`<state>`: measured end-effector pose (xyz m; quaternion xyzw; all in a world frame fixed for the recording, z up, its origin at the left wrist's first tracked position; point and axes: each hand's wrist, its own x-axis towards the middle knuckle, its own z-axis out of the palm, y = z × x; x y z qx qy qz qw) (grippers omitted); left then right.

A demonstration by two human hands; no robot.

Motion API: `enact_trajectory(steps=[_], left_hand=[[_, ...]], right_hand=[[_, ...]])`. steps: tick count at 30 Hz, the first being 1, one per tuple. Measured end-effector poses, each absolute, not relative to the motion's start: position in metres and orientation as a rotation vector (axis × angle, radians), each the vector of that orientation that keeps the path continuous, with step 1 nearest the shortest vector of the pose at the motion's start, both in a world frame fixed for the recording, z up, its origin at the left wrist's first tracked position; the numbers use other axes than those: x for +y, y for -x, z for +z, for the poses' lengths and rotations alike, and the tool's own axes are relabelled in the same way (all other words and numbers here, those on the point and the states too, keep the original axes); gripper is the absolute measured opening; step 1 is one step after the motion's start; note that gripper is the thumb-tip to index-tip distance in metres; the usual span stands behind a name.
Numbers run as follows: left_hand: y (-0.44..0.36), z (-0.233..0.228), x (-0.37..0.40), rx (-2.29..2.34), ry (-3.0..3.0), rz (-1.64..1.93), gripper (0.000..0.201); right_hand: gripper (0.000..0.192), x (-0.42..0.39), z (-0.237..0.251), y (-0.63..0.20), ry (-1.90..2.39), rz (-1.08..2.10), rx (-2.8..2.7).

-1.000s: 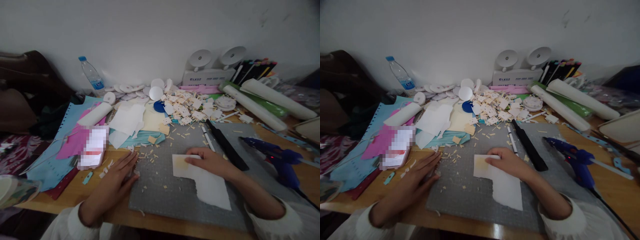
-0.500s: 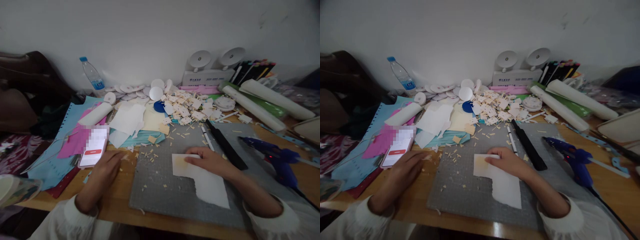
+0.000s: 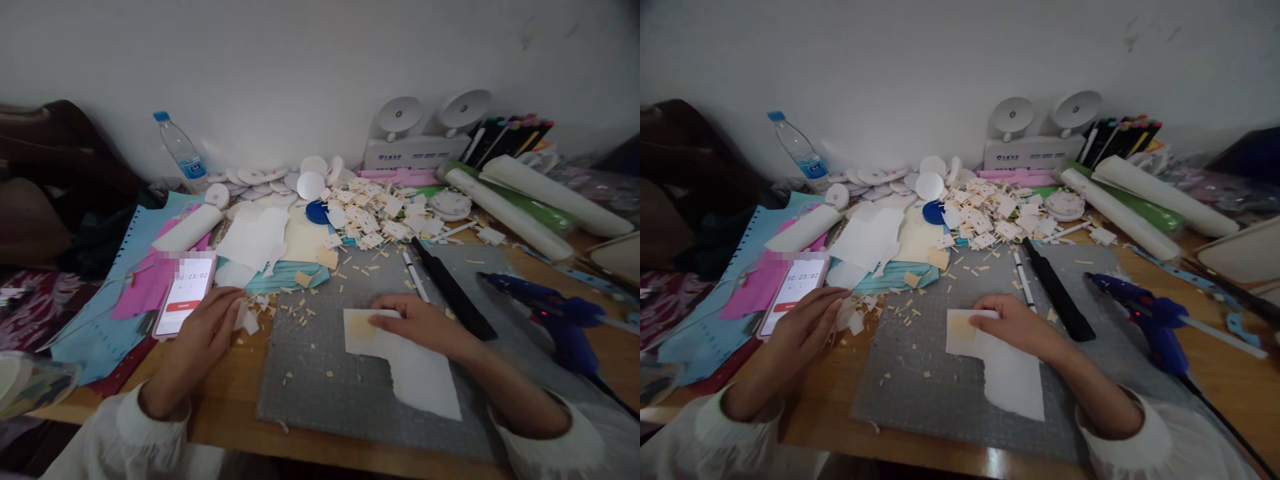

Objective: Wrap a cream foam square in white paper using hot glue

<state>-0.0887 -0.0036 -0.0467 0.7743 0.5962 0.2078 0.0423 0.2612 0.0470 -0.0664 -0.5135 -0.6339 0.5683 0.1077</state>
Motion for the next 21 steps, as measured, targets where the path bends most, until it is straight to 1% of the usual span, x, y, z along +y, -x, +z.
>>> enact_trajectory(steps=[5,8,12,15,17,21], left_hand=[[0.091,-0.048,0.002,1.84,-2.397,0.76,0.019],[0.093,-0.051,0.003,1.93,-2.329,0.803,0.02],[0.096,-0.05,0.005,1.956,-2.341,0.669,0.018],[0.096,-0.047,0.009,1.876,-2.486,0.55,0.026],[0.095,-0.047,0.013,1.853,-2.525,0.556,0.026],[0.096,-0.048,0.015,1.86,-2.449,0.605,0.019]], right_hand=[[0.035,0.048,-0.067,-0.261,1.503,1.678,-1.862],[0.035,0.048,-0.066,-0.261,1.504,1.674,-1.86],[0.034,0.048,-0.066,-0.261,1.5,1.675,-1.853],[0.033,0.047,-0.066,-0.262,1.515,1.679,-1.849],[0.033,0.047,-0.067,-0.262,1.516,1.683,-1.846],[0.033,0.048,-0.067,-0.262,1.495,1.693,-1.836]])
